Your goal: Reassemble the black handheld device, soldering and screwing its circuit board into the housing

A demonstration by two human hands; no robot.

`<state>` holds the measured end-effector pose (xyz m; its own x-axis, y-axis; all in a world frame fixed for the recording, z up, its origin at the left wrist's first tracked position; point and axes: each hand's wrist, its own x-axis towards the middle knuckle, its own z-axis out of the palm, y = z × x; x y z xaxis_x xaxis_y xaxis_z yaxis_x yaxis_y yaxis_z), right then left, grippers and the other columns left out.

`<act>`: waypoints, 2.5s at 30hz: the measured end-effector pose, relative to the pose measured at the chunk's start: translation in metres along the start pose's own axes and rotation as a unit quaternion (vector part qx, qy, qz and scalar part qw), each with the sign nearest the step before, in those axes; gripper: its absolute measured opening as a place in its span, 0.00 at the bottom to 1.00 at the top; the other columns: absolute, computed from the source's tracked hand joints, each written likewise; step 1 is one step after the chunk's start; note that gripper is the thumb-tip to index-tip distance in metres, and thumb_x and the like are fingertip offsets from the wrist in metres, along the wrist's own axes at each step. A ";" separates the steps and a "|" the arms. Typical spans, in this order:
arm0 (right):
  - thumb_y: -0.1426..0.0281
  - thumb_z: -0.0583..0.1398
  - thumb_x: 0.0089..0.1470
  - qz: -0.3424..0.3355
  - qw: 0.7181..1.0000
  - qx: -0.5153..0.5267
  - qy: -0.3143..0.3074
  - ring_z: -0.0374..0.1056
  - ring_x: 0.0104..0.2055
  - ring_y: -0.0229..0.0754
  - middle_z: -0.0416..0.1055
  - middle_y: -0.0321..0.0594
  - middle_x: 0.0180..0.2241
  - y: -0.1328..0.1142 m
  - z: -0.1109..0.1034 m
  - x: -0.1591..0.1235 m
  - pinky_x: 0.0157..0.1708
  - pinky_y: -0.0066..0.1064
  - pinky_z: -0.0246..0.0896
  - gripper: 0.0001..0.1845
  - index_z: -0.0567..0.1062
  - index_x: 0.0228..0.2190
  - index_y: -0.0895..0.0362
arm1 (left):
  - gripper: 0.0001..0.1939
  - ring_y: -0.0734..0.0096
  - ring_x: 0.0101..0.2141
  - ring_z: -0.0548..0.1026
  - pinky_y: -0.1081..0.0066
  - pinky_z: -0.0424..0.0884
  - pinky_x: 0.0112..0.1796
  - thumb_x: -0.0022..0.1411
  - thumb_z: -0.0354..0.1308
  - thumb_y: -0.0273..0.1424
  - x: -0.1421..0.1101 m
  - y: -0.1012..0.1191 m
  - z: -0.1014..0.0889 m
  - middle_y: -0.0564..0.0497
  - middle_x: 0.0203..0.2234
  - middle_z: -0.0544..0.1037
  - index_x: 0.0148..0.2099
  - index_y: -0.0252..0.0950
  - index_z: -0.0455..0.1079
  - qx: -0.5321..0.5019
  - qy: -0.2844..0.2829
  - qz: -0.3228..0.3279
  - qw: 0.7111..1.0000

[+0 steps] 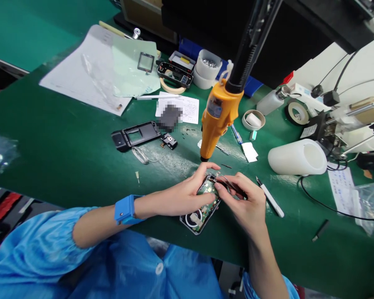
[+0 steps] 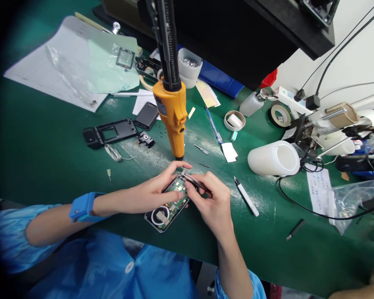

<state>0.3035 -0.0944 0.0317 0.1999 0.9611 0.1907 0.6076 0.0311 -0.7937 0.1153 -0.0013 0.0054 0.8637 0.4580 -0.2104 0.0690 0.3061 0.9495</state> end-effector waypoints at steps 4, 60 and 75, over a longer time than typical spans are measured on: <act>0.68 0.69 0.63 0.009 1.000 -0.002 0.001 0.57 0.24 0.35 0.67 0.31 0.24 -0.001 0.000 0.000 0.24 0.31 0.53 0.04 0.86 0.38 0.53 | 0.28 0.64 0.39 0.79 0.65 0.78 0.40 0.71 0.60 0.31 0.000 -0.002 0.001 0.49 0.46 0.77 0.69 0.45 0.58 0.034 0.007 0.008 0.999; 0.75 0.71 0.65 -0.223 0.933 -0.259 0.113 0.77 0.30 0.36 0.82 0.35 0.30 -0.008 -0.012 -0.001 0.28 0.28 0.65 0.08 0.77 0.39 0.55 | 0.32 0.59 0.59 0.81 0.59 0.80 0.58 0.78 0.52 0.25 0.002 0.003 0.000 0.41 0.68 0.72 0.77 0.48 0.52 -0.074 0.009 0.101 0.992; 0.71 0.70 0.68 -0.234 0.907 -0.328 0.121 0.73 0.26 0.35 0.81 0.35 0.28 -0.009 -0.010 -0.001 0.29 0.31 0.60 0.08 0.77 0.36 0.56 | 0.33 0.50 0.73 0.67 0.51 0.75 0.66 0.77 0.55 0.25 0.001 0.000 0.002 0.42 0.64 0.75 0.78 0.46 0.54 -0.028 0.037 0.105 0.993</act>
<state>0.3058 -0.0989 0.0440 -0.0838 0.7940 0.6021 0.9801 0.1748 -0.0941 0.1174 -0.0021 0.0058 0.8167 0.5764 -0.0276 -0.1383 0.2419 0.9604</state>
